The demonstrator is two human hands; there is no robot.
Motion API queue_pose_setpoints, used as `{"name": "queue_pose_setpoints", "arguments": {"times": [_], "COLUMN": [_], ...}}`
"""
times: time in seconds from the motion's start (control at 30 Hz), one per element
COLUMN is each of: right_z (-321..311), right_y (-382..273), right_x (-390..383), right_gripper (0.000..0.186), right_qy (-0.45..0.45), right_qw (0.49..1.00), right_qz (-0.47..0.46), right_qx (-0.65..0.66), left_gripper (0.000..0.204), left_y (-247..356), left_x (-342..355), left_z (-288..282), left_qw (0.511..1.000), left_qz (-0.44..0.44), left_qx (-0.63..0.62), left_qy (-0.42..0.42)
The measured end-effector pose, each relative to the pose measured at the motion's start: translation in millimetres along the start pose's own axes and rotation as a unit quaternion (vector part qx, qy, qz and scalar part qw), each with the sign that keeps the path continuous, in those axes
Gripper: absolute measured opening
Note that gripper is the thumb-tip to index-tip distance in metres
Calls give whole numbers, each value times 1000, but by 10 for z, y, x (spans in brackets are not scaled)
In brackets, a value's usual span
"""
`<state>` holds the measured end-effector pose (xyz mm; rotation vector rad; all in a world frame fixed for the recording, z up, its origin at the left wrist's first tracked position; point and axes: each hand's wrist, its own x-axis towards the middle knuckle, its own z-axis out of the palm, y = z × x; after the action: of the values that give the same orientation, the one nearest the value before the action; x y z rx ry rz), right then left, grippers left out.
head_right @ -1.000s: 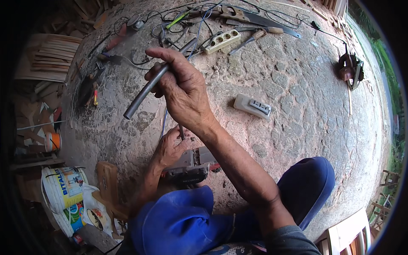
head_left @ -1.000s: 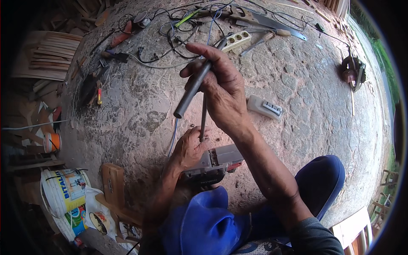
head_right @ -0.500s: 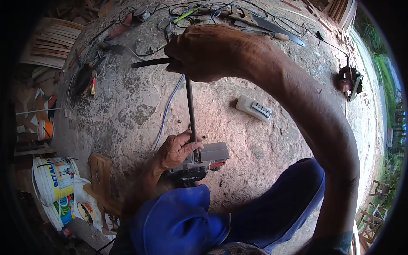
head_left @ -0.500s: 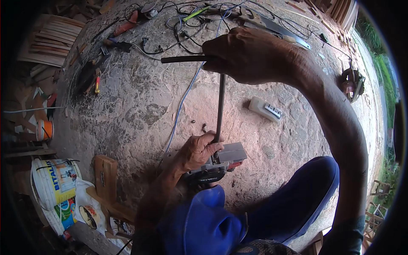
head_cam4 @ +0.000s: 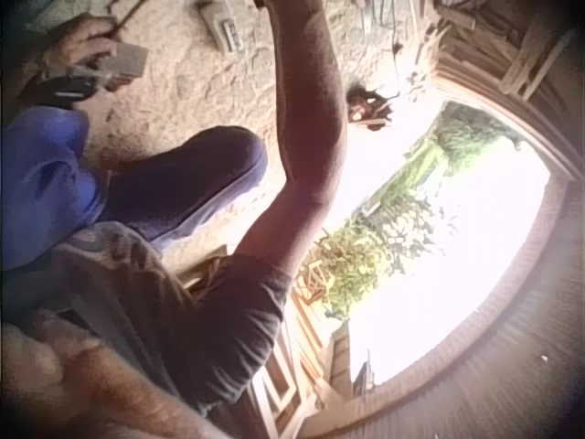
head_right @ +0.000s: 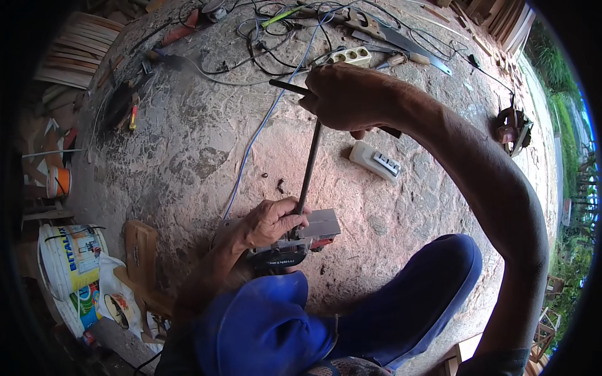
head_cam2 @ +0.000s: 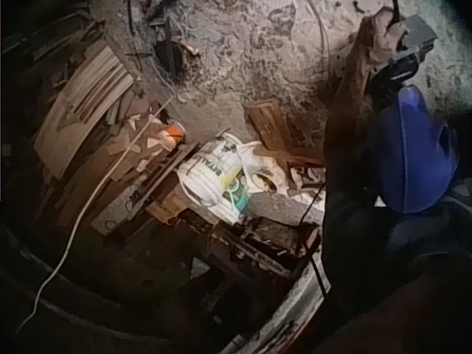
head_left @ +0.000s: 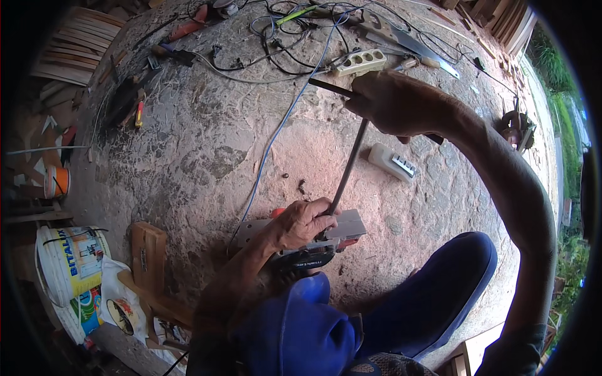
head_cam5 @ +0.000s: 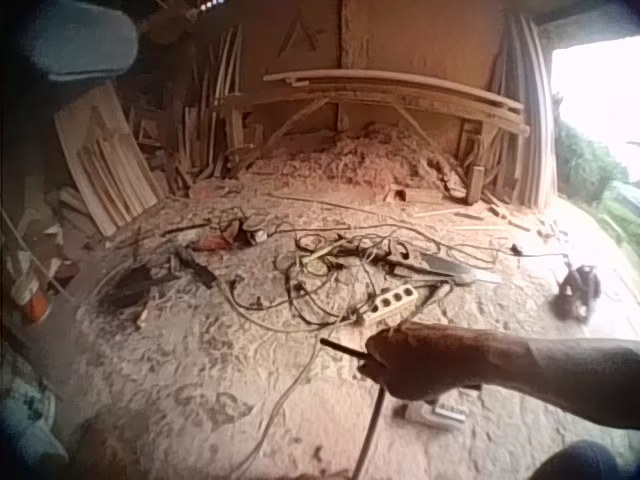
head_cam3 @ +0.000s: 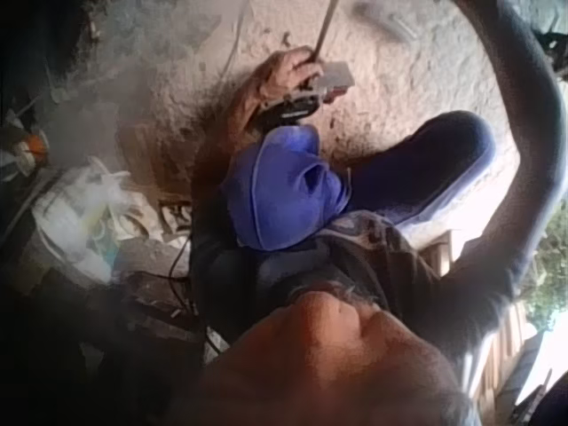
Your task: The person uses a T-handle tool to adjust parts on a power planer while sitting on a workshop floor. They handle the planer with both hands and turn the tool to tighten or loosen components.
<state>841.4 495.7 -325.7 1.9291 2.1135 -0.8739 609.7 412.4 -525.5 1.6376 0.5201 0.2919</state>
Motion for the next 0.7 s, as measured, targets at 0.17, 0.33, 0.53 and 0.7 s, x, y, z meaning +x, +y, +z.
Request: {"name": "queue_pose_setpoints", "arguments": {"times": [0.17, 0.33, 0.53, 0.7], "right_z": [-11, 11, 47, 161], "right_y": [83, 63, -224, -169], "right_x": [45, 217, 480, 593], "right_gripper": [30, 33, 35, 27], "right_qy": [-61, -60, -31, 58], "right_qw": [990, 994, 996, 956], "right_qz": [100, 53, -27, -182], "right_qx": [82, 71, -79, -222], "left_gripper": [23, 32, 55, 46], "left_y": [-53, -167, 77, 96], "left_x": [40, 163, 851, 1062], "left_z": [14, -39, -511, -824], "left_qw": [1000, 992, 828, 767], "left_qz": [2, 10, 89, 162], "left_qx": [-19, -109, -487, -588], "left_qy": [-13, 68, 265, 199]}}
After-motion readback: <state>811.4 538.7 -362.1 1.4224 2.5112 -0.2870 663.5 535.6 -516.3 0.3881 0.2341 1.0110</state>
